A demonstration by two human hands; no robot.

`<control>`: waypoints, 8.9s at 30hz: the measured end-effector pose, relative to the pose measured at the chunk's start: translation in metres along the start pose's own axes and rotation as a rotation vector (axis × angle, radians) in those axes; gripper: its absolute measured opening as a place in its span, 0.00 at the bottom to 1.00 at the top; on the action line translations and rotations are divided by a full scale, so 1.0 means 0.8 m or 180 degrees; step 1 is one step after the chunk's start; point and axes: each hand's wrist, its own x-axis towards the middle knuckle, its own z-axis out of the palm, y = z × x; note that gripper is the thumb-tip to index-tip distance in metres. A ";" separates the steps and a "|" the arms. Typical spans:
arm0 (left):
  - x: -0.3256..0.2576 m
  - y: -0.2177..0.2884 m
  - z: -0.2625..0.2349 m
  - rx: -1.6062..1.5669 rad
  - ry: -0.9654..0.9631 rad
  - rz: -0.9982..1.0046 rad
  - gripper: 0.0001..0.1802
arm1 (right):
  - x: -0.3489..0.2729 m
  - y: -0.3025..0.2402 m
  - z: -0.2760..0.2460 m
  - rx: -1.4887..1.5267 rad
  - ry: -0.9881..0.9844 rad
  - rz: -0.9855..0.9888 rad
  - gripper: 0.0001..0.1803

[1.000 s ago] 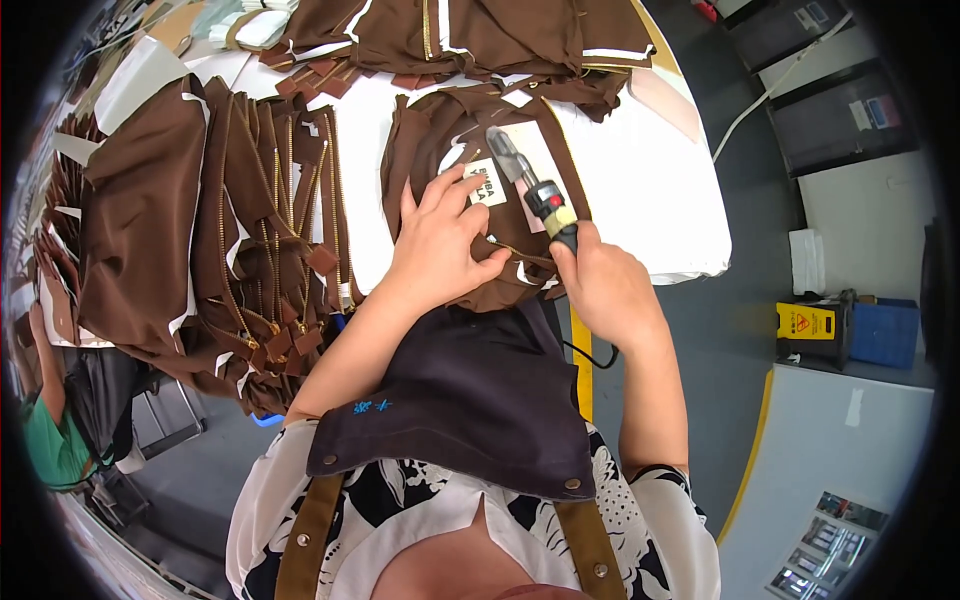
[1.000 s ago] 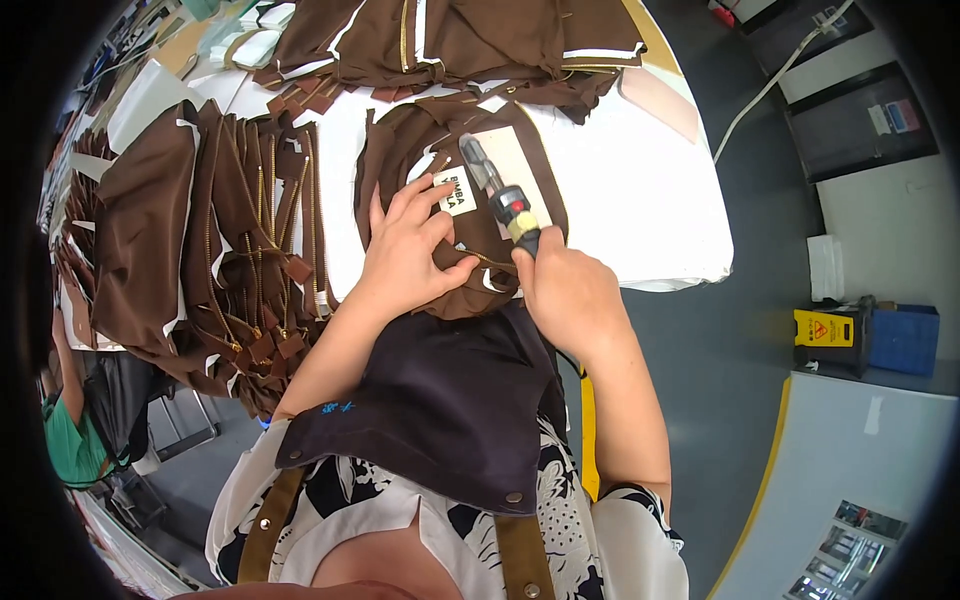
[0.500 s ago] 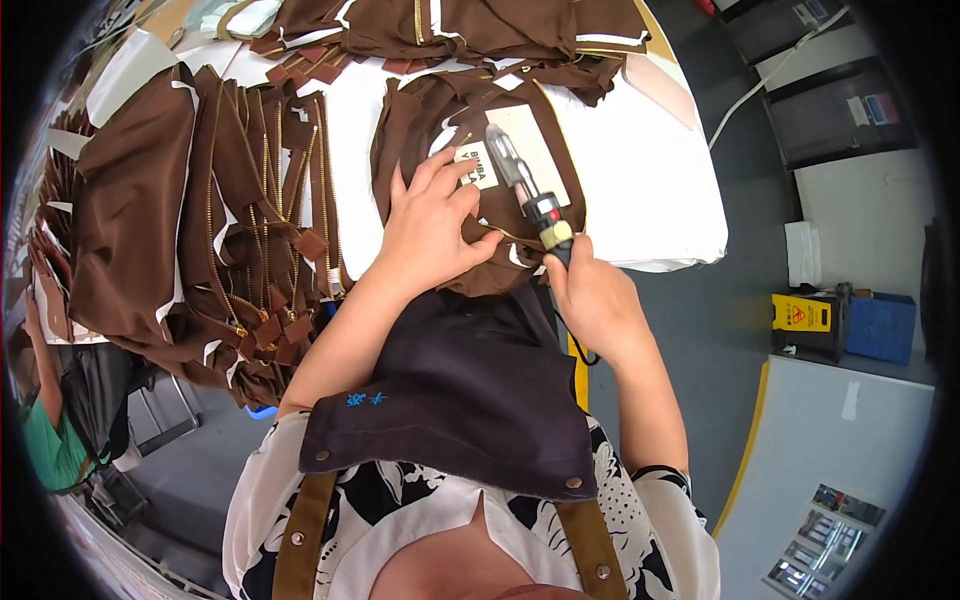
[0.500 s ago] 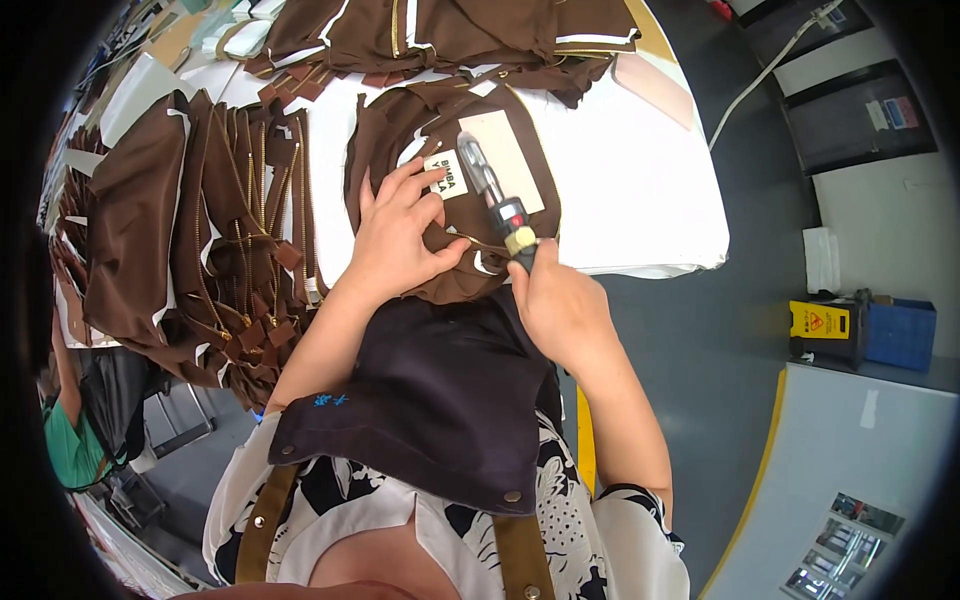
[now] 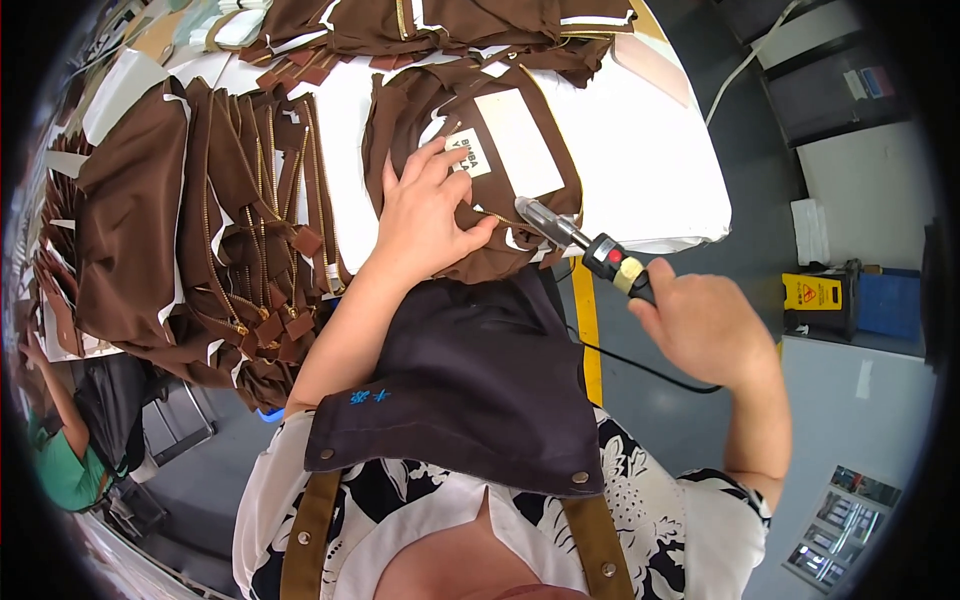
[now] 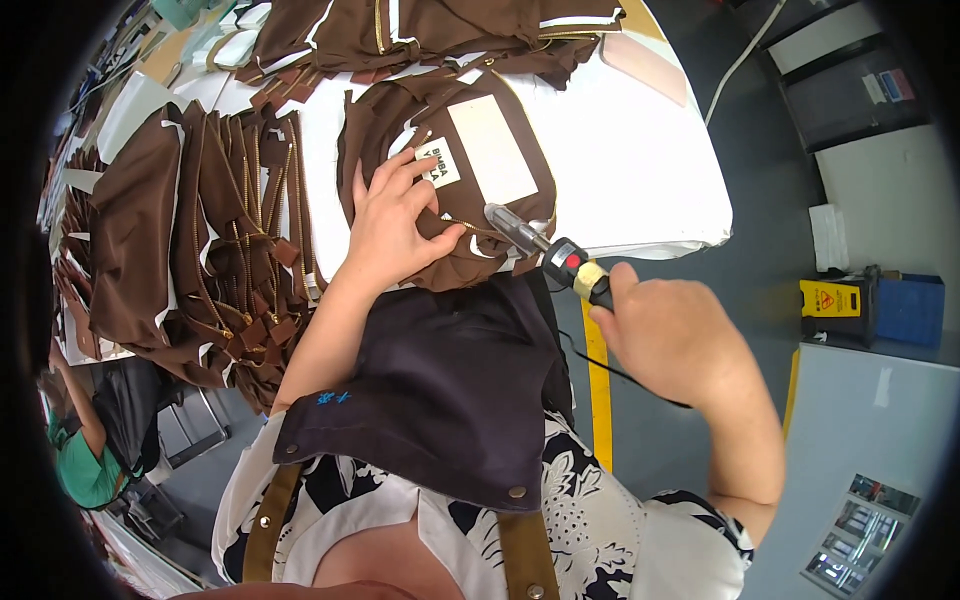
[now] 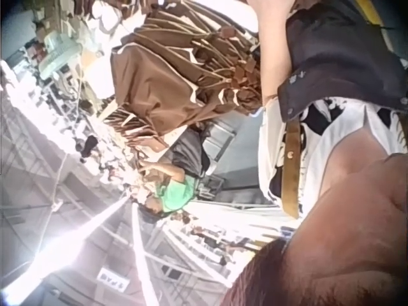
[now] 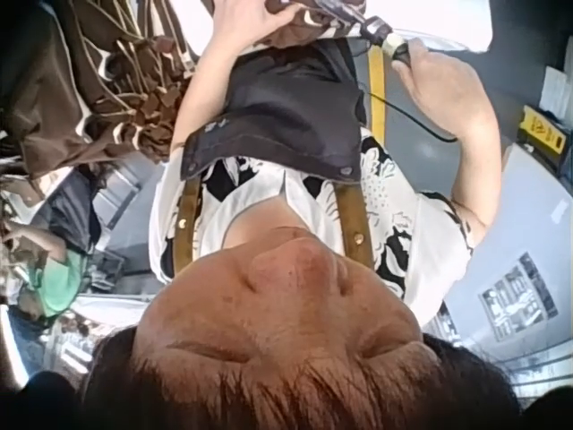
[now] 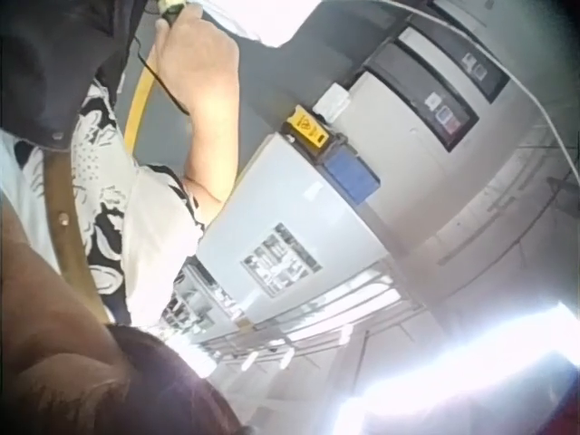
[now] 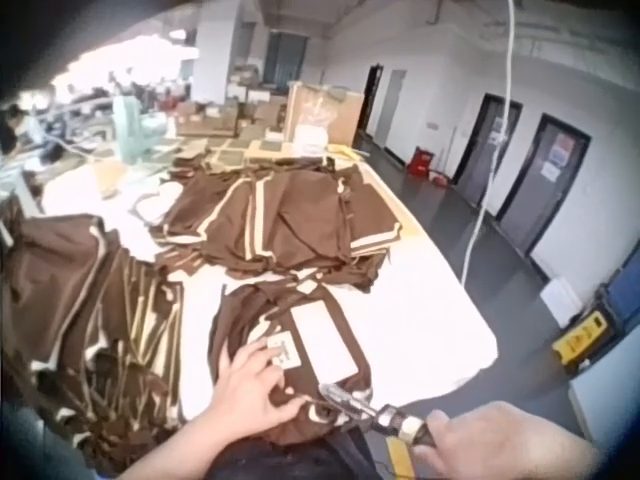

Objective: Applying labels and using a heat tool to finish leather pouches on a workbench.

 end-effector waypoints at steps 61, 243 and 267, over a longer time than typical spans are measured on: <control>-0.003 0.009 0.001 -0.0037 0.0021 -0.0275 0.19 | 0.154 -0.048 0.071 0.1409 0.0607 0.0440 0.22; -0.010 0.028 -0.121 -0.2049 0.0288 -0.0594 0.12 | 0.251 -0.078 0.012 0.2232 0.2207 -0.1753 0.26; 0.000 -0.012 -0.179 -0.3742 0.1641 -0.1338 0.17 | 0.254 -0.031 0.071 0.7082 0.0724 -0.1945 0.21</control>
